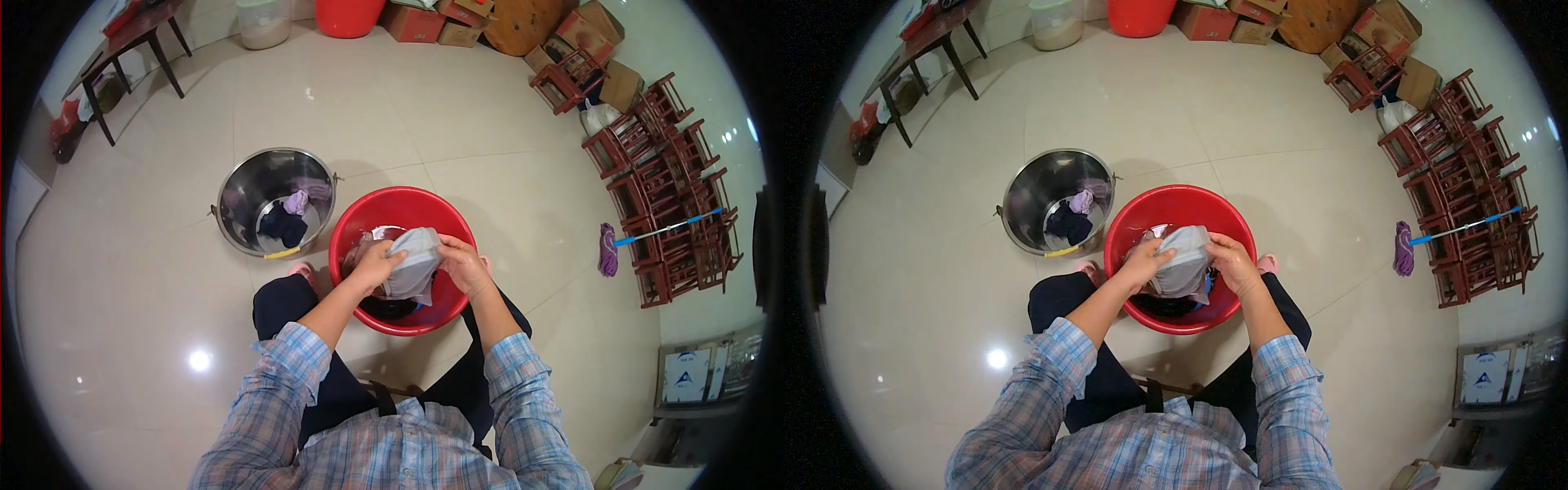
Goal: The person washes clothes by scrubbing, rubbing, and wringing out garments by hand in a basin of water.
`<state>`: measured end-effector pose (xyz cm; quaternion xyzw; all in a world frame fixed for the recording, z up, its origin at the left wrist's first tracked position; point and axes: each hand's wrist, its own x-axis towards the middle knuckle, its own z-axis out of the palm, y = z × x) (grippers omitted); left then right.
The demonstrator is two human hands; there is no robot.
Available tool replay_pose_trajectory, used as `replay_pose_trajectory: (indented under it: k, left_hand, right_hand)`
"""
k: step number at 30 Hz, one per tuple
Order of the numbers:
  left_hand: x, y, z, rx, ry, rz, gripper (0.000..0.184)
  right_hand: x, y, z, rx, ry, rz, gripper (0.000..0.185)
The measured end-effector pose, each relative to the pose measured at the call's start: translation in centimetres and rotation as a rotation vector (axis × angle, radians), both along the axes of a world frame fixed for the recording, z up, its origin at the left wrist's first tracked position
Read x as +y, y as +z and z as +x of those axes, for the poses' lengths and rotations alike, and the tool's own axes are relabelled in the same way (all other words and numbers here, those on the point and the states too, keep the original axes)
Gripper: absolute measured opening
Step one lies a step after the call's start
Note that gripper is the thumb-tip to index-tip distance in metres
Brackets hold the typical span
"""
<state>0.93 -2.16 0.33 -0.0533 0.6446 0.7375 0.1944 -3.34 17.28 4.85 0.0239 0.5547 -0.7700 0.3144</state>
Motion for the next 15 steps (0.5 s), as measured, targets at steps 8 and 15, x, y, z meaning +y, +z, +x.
replay_pose_trajectory:
  k: [8, 15]
  left_hand:
    - [0.5, -0.5, -0.2, -0.077, 0.13, 0.178, 0.046]
    - [0.1, 3.9, 0.2, -0.323, 0.231, 0.254, 0.06]
  right_hand:
    - [-2.7, -3.1, 0.8, 0.059, -0.295, 0.032, 0.024]
    - [-2.9, -1.5, 0.1, -0.023, -0.312, -0.072, 0.021]
